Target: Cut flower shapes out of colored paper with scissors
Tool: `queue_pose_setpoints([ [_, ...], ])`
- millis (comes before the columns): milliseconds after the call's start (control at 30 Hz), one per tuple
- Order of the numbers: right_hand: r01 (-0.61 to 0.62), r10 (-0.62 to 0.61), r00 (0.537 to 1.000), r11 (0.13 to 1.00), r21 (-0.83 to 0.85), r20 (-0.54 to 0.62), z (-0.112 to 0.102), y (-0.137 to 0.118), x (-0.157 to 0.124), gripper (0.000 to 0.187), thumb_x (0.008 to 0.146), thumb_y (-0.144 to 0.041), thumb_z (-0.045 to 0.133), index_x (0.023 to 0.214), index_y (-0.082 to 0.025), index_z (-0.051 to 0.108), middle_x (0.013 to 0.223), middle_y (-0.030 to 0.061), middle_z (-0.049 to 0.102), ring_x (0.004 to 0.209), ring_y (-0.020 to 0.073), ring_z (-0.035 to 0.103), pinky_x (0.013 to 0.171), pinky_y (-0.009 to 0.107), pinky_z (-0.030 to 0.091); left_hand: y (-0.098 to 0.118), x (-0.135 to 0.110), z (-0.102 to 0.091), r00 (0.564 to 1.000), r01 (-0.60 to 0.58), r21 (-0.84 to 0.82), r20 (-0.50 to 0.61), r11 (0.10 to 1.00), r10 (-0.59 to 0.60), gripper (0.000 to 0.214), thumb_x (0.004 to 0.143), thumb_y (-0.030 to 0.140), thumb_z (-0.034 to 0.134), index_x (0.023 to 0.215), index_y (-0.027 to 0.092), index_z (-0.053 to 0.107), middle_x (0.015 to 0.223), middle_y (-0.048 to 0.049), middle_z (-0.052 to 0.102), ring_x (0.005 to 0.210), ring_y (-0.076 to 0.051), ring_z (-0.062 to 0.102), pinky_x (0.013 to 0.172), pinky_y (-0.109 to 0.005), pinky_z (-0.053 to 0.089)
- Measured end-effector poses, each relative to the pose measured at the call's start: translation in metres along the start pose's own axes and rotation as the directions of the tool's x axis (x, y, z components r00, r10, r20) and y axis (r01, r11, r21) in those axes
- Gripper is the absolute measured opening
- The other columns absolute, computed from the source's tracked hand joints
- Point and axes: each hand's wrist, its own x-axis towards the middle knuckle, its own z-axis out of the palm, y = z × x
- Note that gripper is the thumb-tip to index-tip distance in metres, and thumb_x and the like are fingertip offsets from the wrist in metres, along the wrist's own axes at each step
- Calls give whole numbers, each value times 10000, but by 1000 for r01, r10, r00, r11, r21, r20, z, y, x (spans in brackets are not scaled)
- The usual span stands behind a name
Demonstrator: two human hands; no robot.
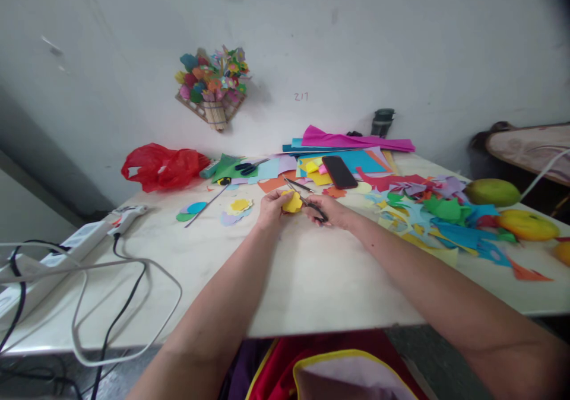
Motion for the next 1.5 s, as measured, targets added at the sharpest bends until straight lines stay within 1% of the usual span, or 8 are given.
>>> queue_pose_setpoints([
  [333,11,-11,1000,999,32,0,-2,8,6,228,681,-245,765,745,-161,563,433,-90,476,344,60,428,315,158,313,0,0,-1,1000,0,12,-5,1000,0,378,471,312,876,608,141,567,656,-80,672,566,-169,609,497,-263,415],
  [467,11,-11,1000,1000,5,-3,-4,10,7,237,686,-259,764,735,-166,552,442,-86,488,350,64,435,319,162,333,1,0,-2,1000,2,17,-5,1000,-2,385,472,326,877,615,139,573,645,-74,667,535,-152,587,462,-248,380],
  [667,38,-38,999,999,-24,-4,-8,9,6,248,713,-293,763,762,-163,558,468,-68,518,354,60,438,335,161,360,2,0,-4,999,11,25,40,1000,-12,439,438,370,904,648,133,600,613,-50,652,528,-147,590,478,-253,419],
  [833,-2,2,1000,998,-58,3,-7,-1,-1,222,750,-288,733,762,-161,551,472,-62,525,347,60,442,328,158,353,1,1,-6,998,18,49,67,999,-21,446,444,393,911,670,130,631,652,-58,678,565,-154,617,513,-258,453],
  [933,-19,20,1000,997,-79,19,-7,-6,-5,218,764,-285,718,742,-164,539,471,-60,522,351,60,447,332,158,349,0,2,-7,996,19,71,82,997,-25,438,458,393,909,675,127,637,641,-54,677,543,-142,605,494,-245,434],
  [1133,4,-1,998,998,-58,60,-12,-3,-4,247,742,-314,738,759,-160,545,497,-57,532,384,63,468,365,165,372,0,2,-8,991,27,82,132,996,-38,440,468,396,912,666,123,629,650,-70,688,558,-149,622,513,-250,442],
  [1300,3,3,998,994,-105,56,-14,0,-2,252,745,-332,733,790,-153,562,506,-51,547,377,55,462,341,153,306,0,2,-8,987,48,68,151,997,-58,435,456,381,921,652,127,628,650,-68,691,563,-157,630,535,-267,464],
  [1500,1,4,998,996,-84,62,-14,0,-2,273,703,-312,770,799,-152,571,500,-58,538,386,56,461,365,159,353,0,1,-9,984,45,67,171,997,-56,411,472,380,916,655,133,643,659,-67,698,571,-158,635,538,-267,472],
])
